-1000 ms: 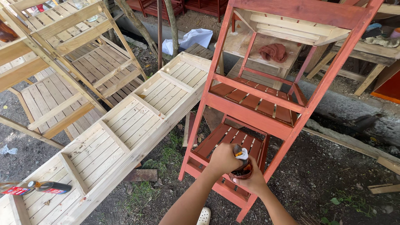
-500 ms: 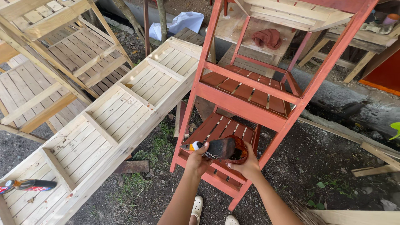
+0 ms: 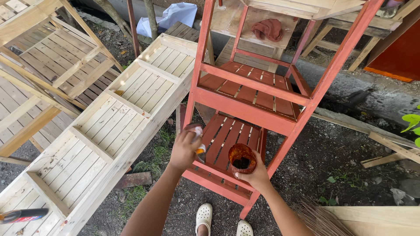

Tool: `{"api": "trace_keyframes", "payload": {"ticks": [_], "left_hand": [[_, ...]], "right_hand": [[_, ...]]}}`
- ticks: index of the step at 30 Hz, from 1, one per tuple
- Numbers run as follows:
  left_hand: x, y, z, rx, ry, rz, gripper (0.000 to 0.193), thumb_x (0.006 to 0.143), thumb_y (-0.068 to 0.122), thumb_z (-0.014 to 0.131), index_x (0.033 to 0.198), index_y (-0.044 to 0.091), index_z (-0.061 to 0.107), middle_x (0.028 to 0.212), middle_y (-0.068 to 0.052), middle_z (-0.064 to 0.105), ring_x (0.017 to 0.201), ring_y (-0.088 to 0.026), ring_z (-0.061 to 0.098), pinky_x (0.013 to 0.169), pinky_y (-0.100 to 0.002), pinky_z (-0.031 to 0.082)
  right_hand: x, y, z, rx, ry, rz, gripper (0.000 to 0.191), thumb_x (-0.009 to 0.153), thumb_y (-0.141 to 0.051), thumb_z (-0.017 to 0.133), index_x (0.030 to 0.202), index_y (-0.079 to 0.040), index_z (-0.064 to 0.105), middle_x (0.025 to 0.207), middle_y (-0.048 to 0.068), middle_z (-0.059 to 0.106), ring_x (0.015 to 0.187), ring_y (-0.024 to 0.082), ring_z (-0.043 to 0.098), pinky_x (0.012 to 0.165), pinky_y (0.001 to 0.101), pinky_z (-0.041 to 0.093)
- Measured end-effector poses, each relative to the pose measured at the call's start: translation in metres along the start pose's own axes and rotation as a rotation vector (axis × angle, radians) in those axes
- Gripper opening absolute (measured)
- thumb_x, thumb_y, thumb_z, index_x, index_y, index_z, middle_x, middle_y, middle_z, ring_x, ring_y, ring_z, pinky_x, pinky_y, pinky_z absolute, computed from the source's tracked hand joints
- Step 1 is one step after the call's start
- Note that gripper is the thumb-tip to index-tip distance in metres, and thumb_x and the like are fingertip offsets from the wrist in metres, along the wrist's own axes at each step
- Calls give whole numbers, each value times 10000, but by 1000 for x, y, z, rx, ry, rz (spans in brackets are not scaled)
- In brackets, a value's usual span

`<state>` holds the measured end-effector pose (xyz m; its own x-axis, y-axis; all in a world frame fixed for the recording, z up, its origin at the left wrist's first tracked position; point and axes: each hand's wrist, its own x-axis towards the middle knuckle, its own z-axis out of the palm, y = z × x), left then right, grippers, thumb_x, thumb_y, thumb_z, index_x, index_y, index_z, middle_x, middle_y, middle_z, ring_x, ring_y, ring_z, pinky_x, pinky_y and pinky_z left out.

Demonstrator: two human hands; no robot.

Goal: The person applies reddish-brown wood stain to a slatted wooden chair frame using a brush, holding a container of stain in the other hand. They work over the seat slats, rails, and lower frame of the chair, dipping the brush into the container as they coat different surfaces.

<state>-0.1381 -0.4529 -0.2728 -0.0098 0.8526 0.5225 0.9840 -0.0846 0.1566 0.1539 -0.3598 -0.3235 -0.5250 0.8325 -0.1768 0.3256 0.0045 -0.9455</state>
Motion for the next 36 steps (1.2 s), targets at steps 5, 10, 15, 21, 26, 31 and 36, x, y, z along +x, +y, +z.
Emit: {"api": "trace_keyframes", "payload": {"ticks": [5, 10, 15, 21, 26, 31, 36], "left_hand": [[26, -5, 32, 406, -366, 516, 247, 820, 240, 608, 1034, 164, 704, 1100, -85, 616, 1062, -278, 600, 962, -510, 472], [47, -12, 59, 507, -473, 546, 186, 866, 218, 636, 1021, 141, 705, 1099, -81, 595, 1078, -281, 580, 881, -455, 459], [72, -24, 72, 588, -358, 499, 156, 824, 243, 654, 939, 150, 705, 1103, -89, 603, 1009, -276, 581, 847, -440, 454], [62, -29, 83, 629, -355, 430, 118, 830, 240, 650, 887, 146, 693, 1076, -117, 599, 984, -286, 583, 845, -433, 455], [12, -15, 90, 646, -567, 401, 168, 842, 222, 643, 948, 108, 708, 1019, -116, 588, 967, -298, 584, 829, -414, 452], [12, -15, 91, 493, -481, 343, 167, 826, 235, 644, 930, 125, 714, 1042, -117, 588, 988, -304, 575, 859, -445, 454], [70, -25, 90, 675, -363, 468, 192, 848, 254, 621, 945, 123, 722, 1107, -98, 593, 1049, -292, 567, 880, -430, 443]], "right_hand": [[-4, 7, -5, 73, 44, 4, 1109, 584, -195, 961, 1494, -151, 329, 1422, 94, 554, 1359, 274, 550, 1133, 450, 494], [-12, 16, -12, 93, 90, 44, 1089, 604, -185, 949, 1499, -142, 330, 1421, 98, 567, 1363, 268, 556, 1126, 444, 504], [-12, 16, -6, 154, 91, 37, 1085, 610, -203, 941, 1502, -133, 327, 1421, 106, 569, 1365, 274, 563, 1128, 441, 514], [-10, 6, 6, 78, 78, 130, 1161, 579, -168, 948, 1530, -134, 284, 1428, 106, 567, 1377, 268, 543, 1161, 421, 460], [-16, 4, 7, 167, 60, 142, 1162, 582, -154, 950, 1530, -119, 279, 1422, 110, 582, 1371, 268, 554, 1152, 427, 470], [-25, 14, -8, 220, 52, 104, 1128, 591, -148, 937, 1522, -119, 301, 1404, 108, 580, 1353, 264, 565, 1136, 426, 497], [-27, 23, -12, 217, 70, 98, 1117, 589, -147, 937, 1515, -121, 313, 1401, 102, 581, 1351, 257, 568, 1126, 429, 503]]}}
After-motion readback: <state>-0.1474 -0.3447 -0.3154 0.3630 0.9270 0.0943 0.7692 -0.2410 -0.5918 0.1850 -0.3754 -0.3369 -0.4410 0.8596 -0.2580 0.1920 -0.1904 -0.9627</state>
